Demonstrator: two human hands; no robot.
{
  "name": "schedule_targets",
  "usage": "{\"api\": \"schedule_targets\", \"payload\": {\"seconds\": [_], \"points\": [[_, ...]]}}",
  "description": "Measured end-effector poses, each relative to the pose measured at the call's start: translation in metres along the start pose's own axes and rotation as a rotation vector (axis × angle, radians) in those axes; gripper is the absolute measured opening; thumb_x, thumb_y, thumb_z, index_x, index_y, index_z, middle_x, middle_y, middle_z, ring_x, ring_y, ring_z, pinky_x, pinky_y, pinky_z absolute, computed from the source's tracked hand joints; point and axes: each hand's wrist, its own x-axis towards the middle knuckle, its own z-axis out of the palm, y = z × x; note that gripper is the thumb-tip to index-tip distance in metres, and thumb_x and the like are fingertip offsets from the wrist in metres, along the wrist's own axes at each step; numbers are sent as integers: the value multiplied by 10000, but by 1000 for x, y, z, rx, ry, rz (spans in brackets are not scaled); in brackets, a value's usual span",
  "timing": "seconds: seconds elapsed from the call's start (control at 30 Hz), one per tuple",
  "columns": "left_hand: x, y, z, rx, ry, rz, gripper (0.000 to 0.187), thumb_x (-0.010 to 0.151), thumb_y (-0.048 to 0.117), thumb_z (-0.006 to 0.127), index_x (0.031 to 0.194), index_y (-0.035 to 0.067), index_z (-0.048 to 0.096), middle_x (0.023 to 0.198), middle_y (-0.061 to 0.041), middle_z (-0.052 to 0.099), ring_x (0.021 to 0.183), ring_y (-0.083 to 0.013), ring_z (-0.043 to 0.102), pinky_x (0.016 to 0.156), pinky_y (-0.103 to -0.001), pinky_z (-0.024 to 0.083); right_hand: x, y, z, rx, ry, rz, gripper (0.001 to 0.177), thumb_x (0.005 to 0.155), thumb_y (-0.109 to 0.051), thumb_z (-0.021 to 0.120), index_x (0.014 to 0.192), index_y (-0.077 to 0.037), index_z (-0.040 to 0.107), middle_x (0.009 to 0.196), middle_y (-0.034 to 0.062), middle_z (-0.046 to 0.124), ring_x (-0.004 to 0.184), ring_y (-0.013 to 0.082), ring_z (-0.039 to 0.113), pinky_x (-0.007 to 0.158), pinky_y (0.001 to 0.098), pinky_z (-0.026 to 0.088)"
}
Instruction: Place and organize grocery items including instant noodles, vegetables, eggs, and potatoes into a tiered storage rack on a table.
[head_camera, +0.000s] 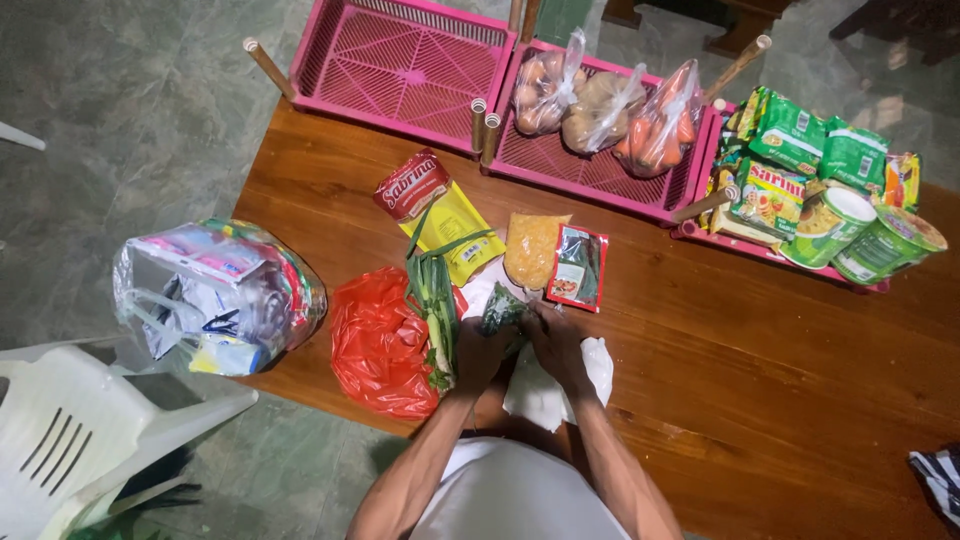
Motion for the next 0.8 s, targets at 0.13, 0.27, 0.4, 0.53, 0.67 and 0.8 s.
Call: {"api": "schedule_targets", "payload": {"seconds": [0.13, 0.27, 0.4, 0.53, 0.67, 0.8], "points": [[-5, 7, -3, -34, 17, 2, 226, 794, 219, 769, 752, -2, 755, 622, -24, 700, 545, -84, 614, 520, -304, 494, -2, -11, -2, 50, 5, 52, 396, 990, -270, 610, 1266, 12, 642, 1124, 217, 719, 1026, 302, 700, 893, 388, 534], [-7, 8, -3, -142, -10, 64, 157, 817, 158, 750, 799, 2, 752, 665, -25, 705, 584, -68, 613, 531, -286, 487, -4, -13, -4, 155, 1, 90, 451, 989, -297, 621, 1327, 2, 623, 1137, 174, 734, 1025, 219, 693, 901, 348, 537], [-10, 17, -4, -112, -63, 91, 154, 860, 130, 750, 873, -23, 761, 724, -41, 731, 622, -78, 638, 557, -262, 510, -5, -23, -7, 403, -34, 112, 479, 1021, -307, 612, 1375, 16, 590, 1146, 139, 731, 1044, 169, 657, 928, 315, 529], [-10, 1, 5, -385, -112, -40, 237, 874, 129, 744, 1054, -19, 702, 859, -30, 751, 715, -71, 676, 617, -238, 549, -4, -13, -8, 362, 2, 108, 473, 1006, -279, 637, 1374, 15, 588, 1196, 108, 707, 1089, 154, 651, 945, 307, 517], [-7, -7, 6, -396, -162, -105, 355, 905, 121, 764, 1175, -48, 608, 944, -77, 719, 757, -97, 638, 644, -252, 529, -7, -14, -13, 486, -15, 253, 491, 953, -278, 681, 1360, -14, 609, 1126, 86, 733, 1002, 130, 663, 892, 302, 542], [-9, -4, 10, -494, -201, -141, 422, 882, 133, 756, 1223, -11, 553, 1021, -85, 726, 849, -100, 688, 735, -256, 585, -11, -7, -17, 450, 16, 240, 487, 948, -292, 705, 1336, -5, 640, 1126, 75, 737, 1009, 126, 660, 901, 290, 535]]}}
